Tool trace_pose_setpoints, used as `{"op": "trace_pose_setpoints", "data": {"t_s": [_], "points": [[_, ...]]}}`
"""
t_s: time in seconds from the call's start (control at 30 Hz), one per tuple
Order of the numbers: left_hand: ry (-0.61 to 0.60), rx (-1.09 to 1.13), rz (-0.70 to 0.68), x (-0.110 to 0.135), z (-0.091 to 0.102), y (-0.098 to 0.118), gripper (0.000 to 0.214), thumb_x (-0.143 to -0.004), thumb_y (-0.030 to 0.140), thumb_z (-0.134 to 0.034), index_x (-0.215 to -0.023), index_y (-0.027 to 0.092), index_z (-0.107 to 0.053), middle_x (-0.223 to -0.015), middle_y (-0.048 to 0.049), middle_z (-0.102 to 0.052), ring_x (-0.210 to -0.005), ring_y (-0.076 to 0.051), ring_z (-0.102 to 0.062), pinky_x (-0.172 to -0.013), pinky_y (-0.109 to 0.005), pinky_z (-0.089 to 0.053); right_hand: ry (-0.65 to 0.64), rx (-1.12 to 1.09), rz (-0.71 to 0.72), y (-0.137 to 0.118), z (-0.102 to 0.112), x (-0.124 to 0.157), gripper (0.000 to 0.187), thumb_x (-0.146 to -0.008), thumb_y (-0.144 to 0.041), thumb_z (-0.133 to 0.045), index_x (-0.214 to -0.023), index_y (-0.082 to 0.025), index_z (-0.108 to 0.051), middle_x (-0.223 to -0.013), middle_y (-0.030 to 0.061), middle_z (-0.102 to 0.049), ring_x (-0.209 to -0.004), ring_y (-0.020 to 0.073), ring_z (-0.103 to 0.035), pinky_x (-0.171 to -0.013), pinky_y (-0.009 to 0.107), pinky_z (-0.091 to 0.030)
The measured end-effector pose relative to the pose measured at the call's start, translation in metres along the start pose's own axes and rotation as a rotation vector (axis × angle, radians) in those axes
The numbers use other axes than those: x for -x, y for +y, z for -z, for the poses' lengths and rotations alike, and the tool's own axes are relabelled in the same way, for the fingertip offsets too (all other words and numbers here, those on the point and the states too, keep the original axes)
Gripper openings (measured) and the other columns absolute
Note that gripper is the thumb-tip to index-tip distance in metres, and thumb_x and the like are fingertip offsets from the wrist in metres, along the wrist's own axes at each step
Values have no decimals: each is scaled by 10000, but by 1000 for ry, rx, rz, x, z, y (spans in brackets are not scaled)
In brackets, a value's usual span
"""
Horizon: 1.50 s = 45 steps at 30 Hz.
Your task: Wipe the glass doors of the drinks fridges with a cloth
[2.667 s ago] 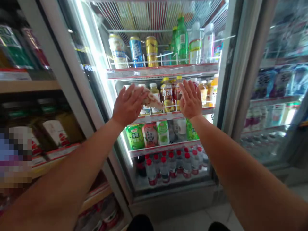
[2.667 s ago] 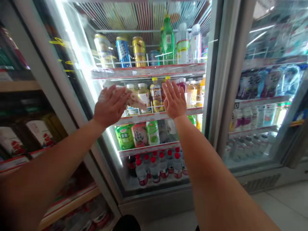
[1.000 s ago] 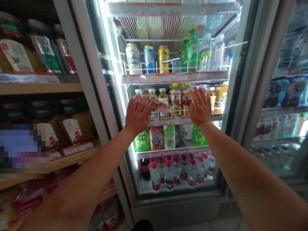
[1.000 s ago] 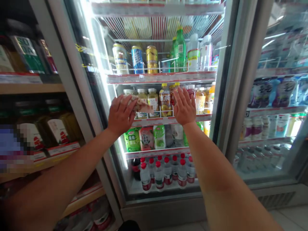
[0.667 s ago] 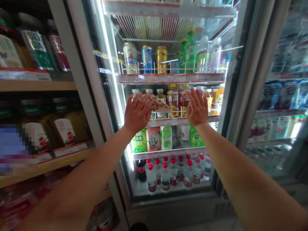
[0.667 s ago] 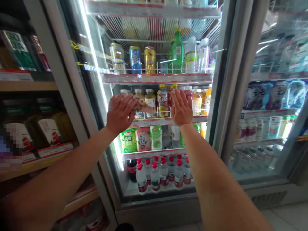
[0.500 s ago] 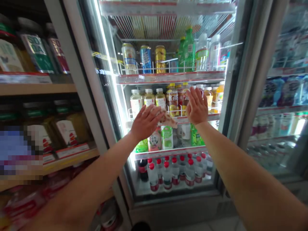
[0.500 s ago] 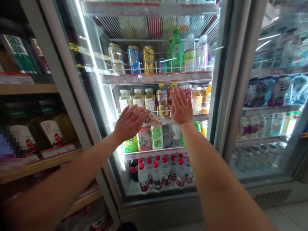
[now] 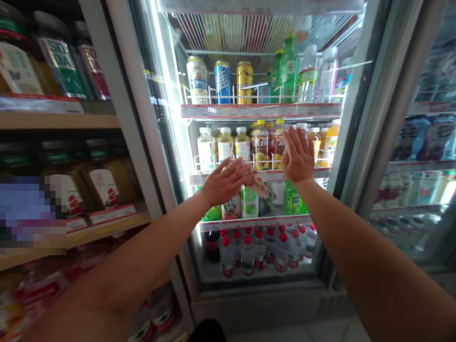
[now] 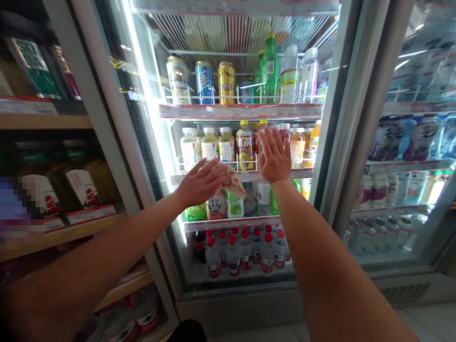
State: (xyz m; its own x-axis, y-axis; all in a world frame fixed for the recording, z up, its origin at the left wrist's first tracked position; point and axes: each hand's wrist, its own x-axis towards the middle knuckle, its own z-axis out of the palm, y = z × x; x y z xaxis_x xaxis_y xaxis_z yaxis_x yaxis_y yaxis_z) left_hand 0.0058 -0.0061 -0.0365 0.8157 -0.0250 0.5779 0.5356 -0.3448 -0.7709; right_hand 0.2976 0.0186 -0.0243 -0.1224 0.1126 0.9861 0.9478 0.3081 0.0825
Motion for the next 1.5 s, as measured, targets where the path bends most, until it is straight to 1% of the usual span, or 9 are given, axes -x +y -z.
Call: {"op": "trace_pose_setpoints", "data": {"t_s": [0.1,0.27,0.37,0.63,0.8,1.0,1.23,1.4,1.5], "points": [[-126,33,-116,-2,5,-1,534,-991,235,-517,-1516,320,-459,-1595,17,-470,-1530,-233,-347,-1300,-501,-231,10,4,12,1,-1,1,619,-956,-230,-362,-1573,-204,-400,-1631,71,-426,-1555,253,-302,-1263,540,-245],[-18,-73,227,-6,25,-52,554,-1004,273,-503,-1553,278,-427,-1613,-39,-441,-1538,-306,-321,-1295,-579,-196,24,-11,19,3,-3,2,639,-948,-231,-381,-1586,-209,-370,-1632,82,-425,-1562,256,-283,-1258,546,-244],[33,-74,322,-9,29,-66,560,-1003,274,-489,-1559,289,-424,-1623,-30,-425,-1543,-297,-312,-1301,-551,-209,63,10,30,3,-5,2,636,-950,-226,-383,-1586,-225,-370,-1620,77,-444,-1551,250,-311,-1250,539,-261],[55,-6,304,-27,9,-25,560,-982,210,-487,-1541,225,-449,-1619,-57,-433,-1560,-327,-257,-1274,-562,-258,100,29,51,3,-8,2,599,-958,-221,-384,-1555,-203,-425,-1600,88,-472,-1542,251,-334,-1254,524,-264],[-29,26,136,-40,11,-30,595,-972,214,-509,-1557,278,-417,-1628,-30,-422,-1552,-305,-288,-1291,-571,-200,68,8,39,3,-7,2,610,-952,-233,-379,-1561,-202,-416,-1612,83,-455,-1552,252,-310,-1261,531,-251],[-14,65,293,-40,11,-25,617,-982,239,-512,-1584,256,-377,-1644,-74,-389,-1562,-332,-243,-1288,-592,-166,32,0,15,2,-4,1,596,-964,-234,-355,-1554,-197,-430,-1621,79,-440,-1552,261,-307,-1265,536,-242],[22,56,195,-36,-4,-2,585,-930,227,-633,-1473,394,-498,-1670,-32,-324,-1585,-389,-100,-1236,-667,-239,-38,-18,-15,1,-1,-1,622,-970,-248,-325,-1590,-219,-367,-1643,67,-406,-1568,257,-262,-1273,550,-204],[136,-3,183,-44,-6,-12,228,-1008,199,-516,-1128,272,-695,-1501,-31,-551,-1484,-326,-383,-1209,-572,-364,-25,-19,-13,1,-1,-1,612,-972,-233,-322,-1580,-213,-384,-1641,73,-409,-1565,256,-274,-1272,548,-209],[243,46,313,-52,3,-18,213,-1025,236,-492,-975,246,-699,-1346,-21,-650,-1333,-267,-537,-1116,-503,-491,-14,-12,-3,1,-1,-1,599,-974,-241,-323,-1564,-200,-414,-1632,76,-424,-1559,254,-292,-1273,543,-221]]}}
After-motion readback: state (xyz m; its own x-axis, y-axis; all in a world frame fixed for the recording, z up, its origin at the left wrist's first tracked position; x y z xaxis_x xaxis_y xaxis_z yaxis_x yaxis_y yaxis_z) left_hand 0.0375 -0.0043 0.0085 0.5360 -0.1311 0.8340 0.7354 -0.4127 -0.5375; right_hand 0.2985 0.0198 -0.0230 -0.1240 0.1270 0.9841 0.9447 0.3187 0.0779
